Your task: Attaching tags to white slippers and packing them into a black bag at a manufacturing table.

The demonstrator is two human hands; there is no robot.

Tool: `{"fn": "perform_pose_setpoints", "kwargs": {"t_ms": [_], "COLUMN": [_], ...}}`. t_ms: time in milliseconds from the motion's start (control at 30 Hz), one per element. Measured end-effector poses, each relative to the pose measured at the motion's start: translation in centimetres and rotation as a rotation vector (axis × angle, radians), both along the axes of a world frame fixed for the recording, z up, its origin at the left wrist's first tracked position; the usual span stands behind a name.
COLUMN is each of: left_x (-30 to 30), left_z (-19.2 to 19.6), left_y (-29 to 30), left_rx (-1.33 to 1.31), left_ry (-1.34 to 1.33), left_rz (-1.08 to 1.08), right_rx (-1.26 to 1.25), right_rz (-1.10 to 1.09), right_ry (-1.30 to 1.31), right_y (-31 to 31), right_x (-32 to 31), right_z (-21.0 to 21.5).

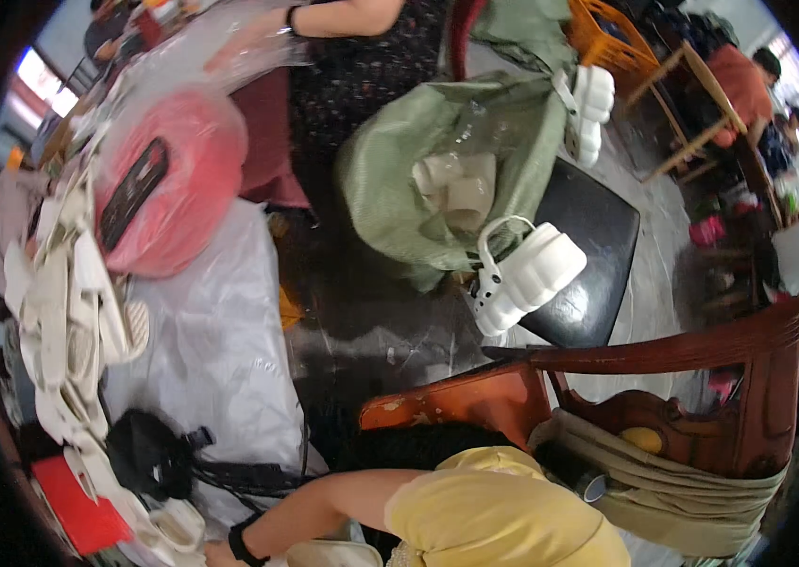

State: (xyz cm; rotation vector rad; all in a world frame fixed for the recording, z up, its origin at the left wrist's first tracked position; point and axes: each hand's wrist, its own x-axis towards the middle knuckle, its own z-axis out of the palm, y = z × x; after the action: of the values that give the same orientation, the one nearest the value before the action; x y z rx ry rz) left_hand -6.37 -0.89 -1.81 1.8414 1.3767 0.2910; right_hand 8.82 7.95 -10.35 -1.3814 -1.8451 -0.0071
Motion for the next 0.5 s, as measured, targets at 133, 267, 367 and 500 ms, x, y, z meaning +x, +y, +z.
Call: {"fn": "perform_pose_setpoints", "kwargs": {"t_ms": [133,267,367,500], "left_x": [2.3,5.7,7.6,10.3], "left_z": [3.0,5.6,7.0,7.4], "left_y": [-0.3,0.7,1.0,0.2], "left_rx": [0.104,0.154,0.182,0.177], "left_ry": [0.147,0.166,0.175,0.191], "left_rz": [-0.014,-0.088,-0.116,-0.166], "right_rx": [0.040,0.075,0.096,0.084], "right_rz": [0.004,0.006,0.035,0.065], "right_ry": [0.056,0.087,0.101,0.125], "right_y": [0.8,-0.1,-1.3,-0.1], "right_x": [-0.7,1.0,1.6,1.7], "right_z": [2.0,4.8,6.1,6.5]}}
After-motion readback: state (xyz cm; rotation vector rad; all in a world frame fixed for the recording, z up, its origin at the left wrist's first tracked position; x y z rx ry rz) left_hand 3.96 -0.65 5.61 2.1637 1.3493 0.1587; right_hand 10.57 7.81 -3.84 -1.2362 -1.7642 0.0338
